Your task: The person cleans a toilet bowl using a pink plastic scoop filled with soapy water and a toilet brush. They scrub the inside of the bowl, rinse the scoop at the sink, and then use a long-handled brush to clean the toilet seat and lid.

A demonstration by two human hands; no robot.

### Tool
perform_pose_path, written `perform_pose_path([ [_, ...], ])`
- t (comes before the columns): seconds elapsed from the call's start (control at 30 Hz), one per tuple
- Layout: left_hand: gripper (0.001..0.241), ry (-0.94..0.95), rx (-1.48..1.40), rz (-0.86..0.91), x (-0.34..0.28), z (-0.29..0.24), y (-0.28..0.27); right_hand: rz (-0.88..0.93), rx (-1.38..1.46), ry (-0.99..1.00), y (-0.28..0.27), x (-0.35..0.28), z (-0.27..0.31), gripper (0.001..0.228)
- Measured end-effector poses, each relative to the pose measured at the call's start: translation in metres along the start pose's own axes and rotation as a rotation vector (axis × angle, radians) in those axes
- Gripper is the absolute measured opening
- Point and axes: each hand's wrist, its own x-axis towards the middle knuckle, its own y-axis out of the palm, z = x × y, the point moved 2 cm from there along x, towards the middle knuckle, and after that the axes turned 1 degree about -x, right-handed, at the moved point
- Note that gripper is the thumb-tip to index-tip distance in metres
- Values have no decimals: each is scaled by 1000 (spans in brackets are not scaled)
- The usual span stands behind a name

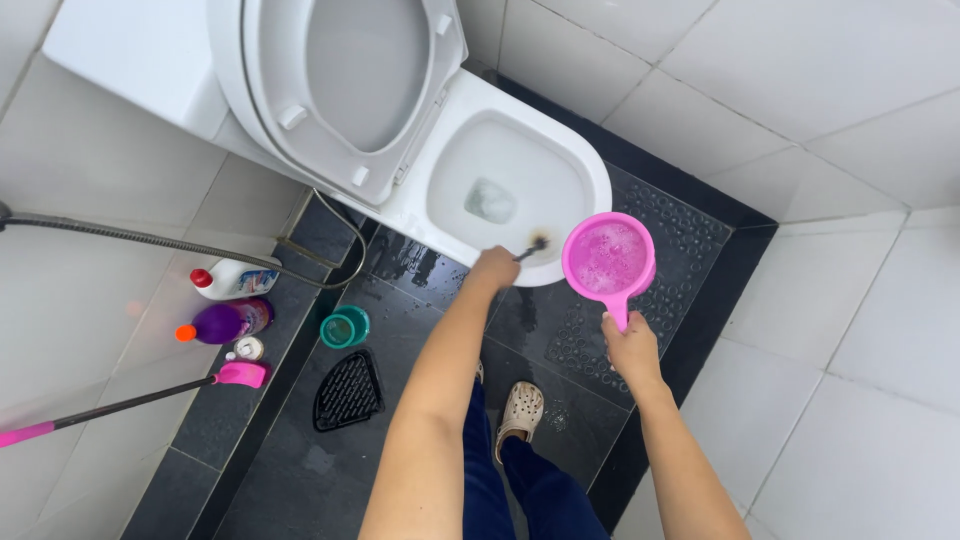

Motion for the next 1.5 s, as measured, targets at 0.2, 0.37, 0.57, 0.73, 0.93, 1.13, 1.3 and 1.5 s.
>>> perform_pose_path([
  [0.2, 37, -70, -162, -162, -13, 18, 43, -4, 12, 21, -6, 7, 0, 33],
  [0.37, 40, -3, -277, -269, -5, -3, 68, -30, 30, 10, 1, 18, 8, 31],
  [0.57, 44, -48, -454, -285, 27, -21, 66, -46, 4, 12, 13, 47, 27, 35],
  [0.73, 40, 163, -386, -484, 70, -36, 54, -168, -191, -215, 29, 94, 30, 36],
  [0.93, 43, -135, -1321, -126, 71, 2, -14, -167, -253, -286, 52, 124, 85, 40],
  [1.13, 44, -193, -1744, -312, 61, 40, -36, -132, -338, -331, 63, 128, 151, 39],
  [1.3, 45, -256, -1487, -362, 23, 17, -47, -109, -348, -365, 64, 132, 195, 38],
  [1.5, 41, -117, -896, -467, -53, -5, -109, -82, -281, -302, 44, 127, 244, 39],
])
